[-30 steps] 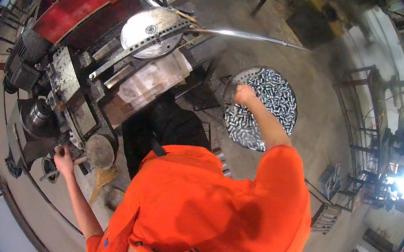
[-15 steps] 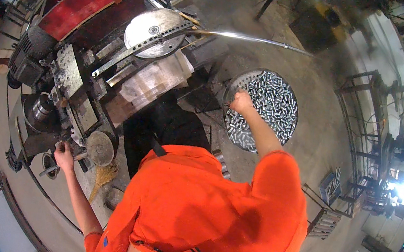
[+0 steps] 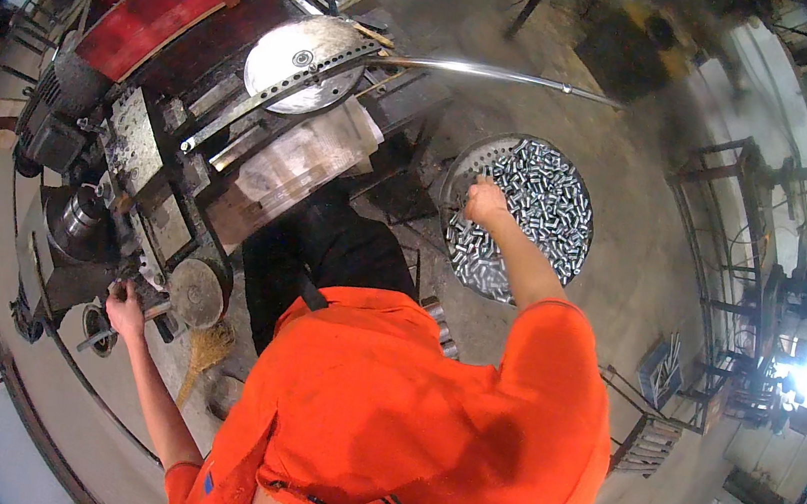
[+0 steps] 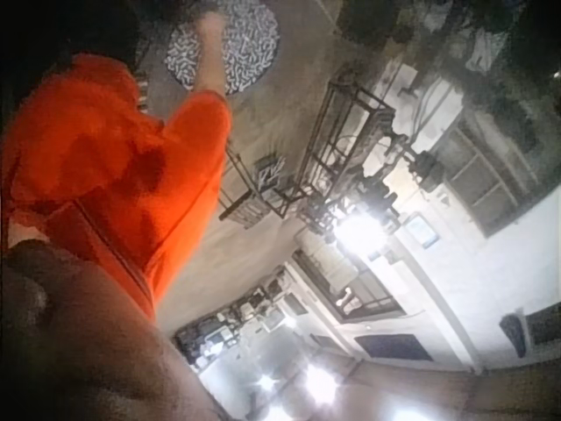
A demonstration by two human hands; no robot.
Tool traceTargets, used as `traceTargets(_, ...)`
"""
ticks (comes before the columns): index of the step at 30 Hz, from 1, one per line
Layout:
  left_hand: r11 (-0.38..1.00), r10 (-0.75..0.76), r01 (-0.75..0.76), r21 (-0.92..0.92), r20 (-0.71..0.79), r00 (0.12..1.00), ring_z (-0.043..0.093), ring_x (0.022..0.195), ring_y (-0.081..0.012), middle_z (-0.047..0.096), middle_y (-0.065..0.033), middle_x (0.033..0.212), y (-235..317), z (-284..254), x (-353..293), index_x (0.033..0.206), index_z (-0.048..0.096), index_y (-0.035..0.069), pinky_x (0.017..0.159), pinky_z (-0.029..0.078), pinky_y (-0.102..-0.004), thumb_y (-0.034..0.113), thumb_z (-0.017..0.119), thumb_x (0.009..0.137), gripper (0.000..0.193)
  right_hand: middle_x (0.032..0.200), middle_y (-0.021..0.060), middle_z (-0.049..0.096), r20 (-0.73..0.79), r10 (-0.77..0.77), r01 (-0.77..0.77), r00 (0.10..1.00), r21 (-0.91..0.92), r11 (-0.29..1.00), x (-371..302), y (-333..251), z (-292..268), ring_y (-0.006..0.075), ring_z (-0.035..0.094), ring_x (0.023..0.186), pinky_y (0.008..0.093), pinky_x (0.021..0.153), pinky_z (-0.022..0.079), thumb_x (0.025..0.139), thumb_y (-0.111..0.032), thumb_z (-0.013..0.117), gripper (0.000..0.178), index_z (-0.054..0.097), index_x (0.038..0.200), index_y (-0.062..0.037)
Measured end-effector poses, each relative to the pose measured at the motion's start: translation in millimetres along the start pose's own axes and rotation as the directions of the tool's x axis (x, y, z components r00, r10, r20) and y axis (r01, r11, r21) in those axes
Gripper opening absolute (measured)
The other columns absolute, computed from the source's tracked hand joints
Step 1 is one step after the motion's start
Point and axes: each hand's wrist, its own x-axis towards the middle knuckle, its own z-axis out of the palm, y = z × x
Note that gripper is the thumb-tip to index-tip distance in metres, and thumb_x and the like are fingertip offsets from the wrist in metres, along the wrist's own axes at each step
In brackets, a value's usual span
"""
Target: The person operates a metal turning machine by inserting small metal rods into the chuck, activating the machine with a lever, and then removing the processed parts. The finished parts are collected in a red bin on the machine.
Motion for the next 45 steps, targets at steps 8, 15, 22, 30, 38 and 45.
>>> traceTargets(8,0.996,-0.072,0.076,-0.044,0.079,0.994,0.064,0.077,-0.0251,0.067,-0.0126,0.083,-1.2,0.7,3.5,0.098,0.066,0.004,0.071,0.047,-0.0354,0.031,0.059,0.083,0.032,0.128,0.0251,0.046,0.05,-0.005,0.005,0.999,-0.006,1.0,1.4,3.9,3.6,0.0356,0.044,0.119,0.036,0.102,0.036,0.064,-0.022,0.064,0.043,0.065,0.099,0.0019)
traceTargets(15,0.998,0.042,-0.038,-0.056,0.065,0.997,0.061,0.064,-0.0169,0.065,-0.0094,0.076,-8.0,4.1,6.2,0.093,0.066,0.002,0.064,0.047,-0.0316,0.027,0.06,0.084,0.026,0.121,0.0241,0.049,-0.024,-0.067,0.068,0.997,0.035,0.997,-4.5,6.7,3.0,0.0355,0.046,0.116,0.0366,0.1,0.037,0.063,-0.021,0.063,0.04,0.066,0.096,0.0014)
traceTargets(22,0.821,0.151,-0.063,-0.568,0.11,0.982,0.055,0.065,-0.0073,0.06,-0.0023,0.074,42.4,-57.7,-15.4,0.094,0.062,-0.005,0.059,0.045,-0.0216,0.017,0.061,0.088,0.023,0.115,0.0222,0.053,-0.451,-0.211,0.375,0.867,0.312,0.873,-34.7,-35.8,-50.3,0.0361,0.05,0.109,0.0393,0.093,0.043,0.058,-0.016,0.065,0.04,0.067,0.096,-0.0022)
traceTargets(30,0.751,0.477,-0.089,-0.654,0.444,0.759,0.062,0.07,-0.0122,0.066,-0.0064,0.073,198.5,-59.8,-71.7,0.095,0.066,-0.004,0.065,0.048,-0.0259,0.026,0.058,0.088,0.032,0.127,0.023,0.046,-0.684,-0.652,0.945,0.327,0.252,0.21,-87.2,-221.7,-198.3,0.0398,0.052,0.107,0.0415,0.09,0.044,0.055,-0.009,0.06,0.053,0.058,0.107,-0.0003)
traceTargets(38,0.527,0.612,0.13,-0.84,0.481,0.628,0.058,0.057,-0.0109,0.06,-0.0036,0.06,205.4,-51.5,-78.4,0.078,0.064,-0.003,0.054,0.046,-0.0249,0.024,0.059,0.089,0.03,0.127,0.0247,0.046,-0.561,-0.827,0.99,0.039,0.136,-0.045,-104.0,-289.8,-244.1,0.0398,0.049,0.114,0.0427,0.094,0.042,0.051,-0.006,0.058,0.055,0.057,0.105,0.0068)
traceTargets(45,0.52,0.418,0.099,-0.849,0.353,0.837,0.054,0.054,-0.0074,0.058,-0.0019,0.058,195.8,-43.0,-81.0,0.073,0.065,-0.003,0.051,0.043,-0.0227,0.024,0.059,0.088,0.031,0.12,0.0186,0.052,-0.506,-0.83,0.952,0.233,0.291,0.09,-104.2,-316.7,-241.1,0.036,0.053,0.103,0.039,0.089,0.045,0.055,-0.007,0.06,0.046,0.063,0.1,-0.0083)
